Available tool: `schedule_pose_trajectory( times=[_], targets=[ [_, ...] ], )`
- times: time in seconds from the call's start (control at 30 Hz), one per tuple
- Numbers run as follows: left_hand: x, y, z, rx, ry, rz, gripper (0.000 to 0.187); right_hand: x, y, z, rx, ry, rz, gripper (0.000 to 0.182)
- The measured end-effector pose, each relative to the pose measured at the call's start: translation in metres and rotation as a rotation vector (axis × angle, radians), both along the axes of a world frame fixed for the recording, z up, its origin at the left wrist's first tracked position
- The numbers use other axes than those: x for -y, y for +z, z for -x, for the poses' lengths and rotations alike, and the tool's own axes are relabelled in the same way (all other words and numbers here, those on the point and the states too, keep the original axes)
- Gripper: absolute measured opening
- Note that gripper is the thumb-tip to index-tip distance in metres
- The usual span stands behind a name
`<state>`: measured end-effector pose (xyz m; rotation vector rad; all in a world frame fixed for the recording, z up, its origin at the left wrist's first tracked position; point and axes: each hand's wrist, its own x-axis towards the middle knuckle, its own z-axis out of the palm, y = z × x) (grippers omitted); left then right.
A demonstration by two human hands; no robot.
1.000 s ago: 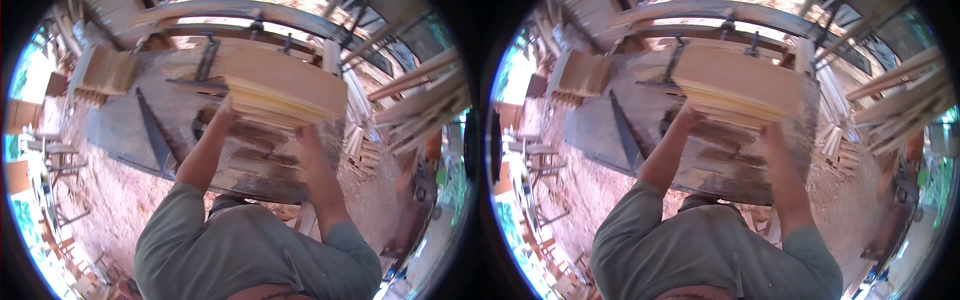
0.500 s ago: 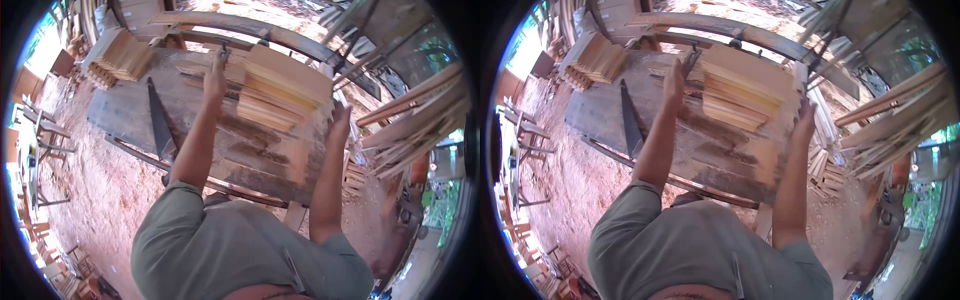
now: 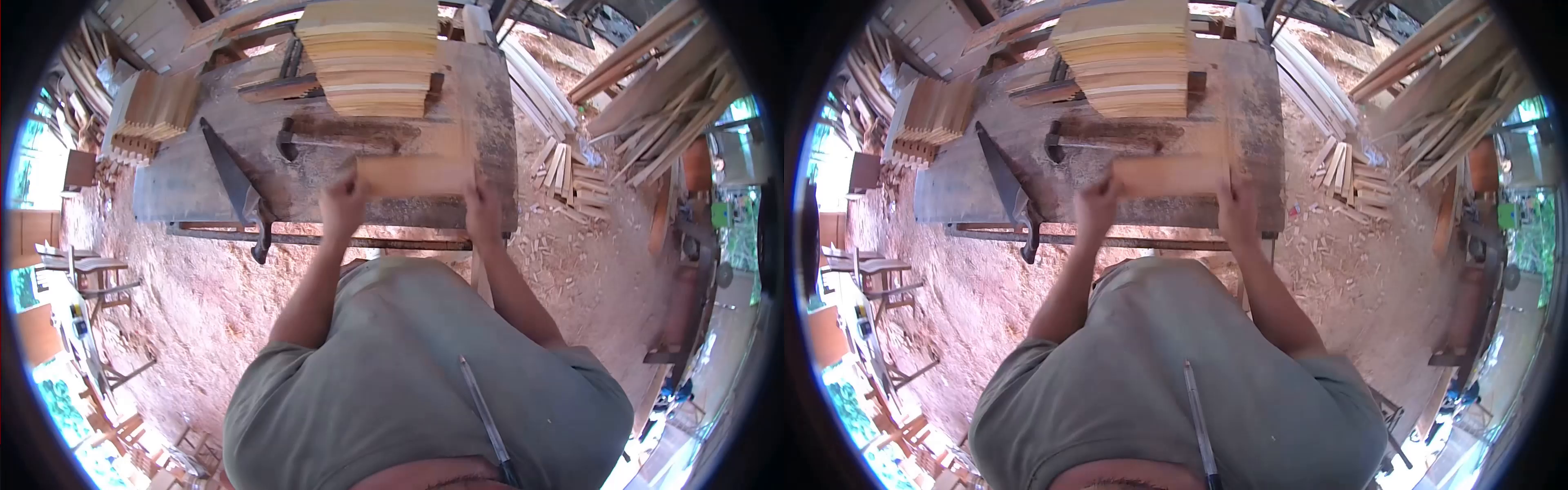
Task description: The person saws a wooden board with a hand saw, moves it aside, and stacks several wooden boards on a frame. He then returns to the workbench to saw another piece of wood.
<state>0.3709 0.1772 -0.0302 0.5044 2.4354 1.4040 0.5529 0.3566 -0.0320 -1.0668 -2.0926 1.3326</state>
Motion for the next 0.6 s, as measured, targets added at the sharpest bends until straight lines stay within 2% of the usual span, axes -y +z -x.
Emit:
schedule_pose_trajectory(
  times=[0.07, 0.1, 0.17, 0.3, 0.33, 0.37, 0.4, 0.5, 0.57, 0.6],
  targets=[
    [0.023, -0.067, -0.031, 0.058, -0.052, 0.104, 0.031, 0.018, -0.080, -0.052, 0.054, 0.013, 0.106, 0.028],
    [0.028, -0.080, -0.043, 0.137, -0.032, 0.202, 0.032, 0.028, -0.102, -0.070, 0.102, 0.021, 0.147, 0.028],
    [0.025, -0.086, -0.050, 0.088, -0.088, 0.243, 0.034, 0.035, -0.120, -0.079, 0.100, -0.044, 0.111, 0.028],
    [-0.002, -0.093, -0.033, 0.064, -0.052, 0.150, 0.038, 0.015, -0.111, -0.058, 0.170, -0.097, 0.004, 0.032],
    [-0.006, -0.099, -0.029, -0.001, -0.111, 0.291, 0.037, 0.013, -0.126, -0.056, 0.166, -0.093, 0.015, 0.032],
    [-0.006, -0.105, -0.026, -0.071, -0.170, 0.430, 0.038, 0.010, -0.152, -0.054, 0.222, -0.231, -0.196, 0.033],
    [-0.006, -0.116, -0.026, -0.084, -0.167, 0.436, 0.038, 0.009, -0.168, -0.052, 0.273, -0.374, -0.409, 0.035],
    [-0.009, -0.137, -0.030, -0.167, -0.144, 0.531, 0.036, 0.018, -0.159, -0.057, 0.372, -0.270, -0.293, 0.040],
    [-0.015, -0.125, -0.035, -0.190, -0.265, 0.454, 0.037, 0.022, -0.138, -0.059, 0.364, -0.208, -0.225, 0.042],
    [-0.019, -0.113, -0.040, -0.138, -0.228, 0.369, 0.042, 0.020, -0.131, -0.055, 0.348, -0.145, -0.167, 0.044]
  ],
)
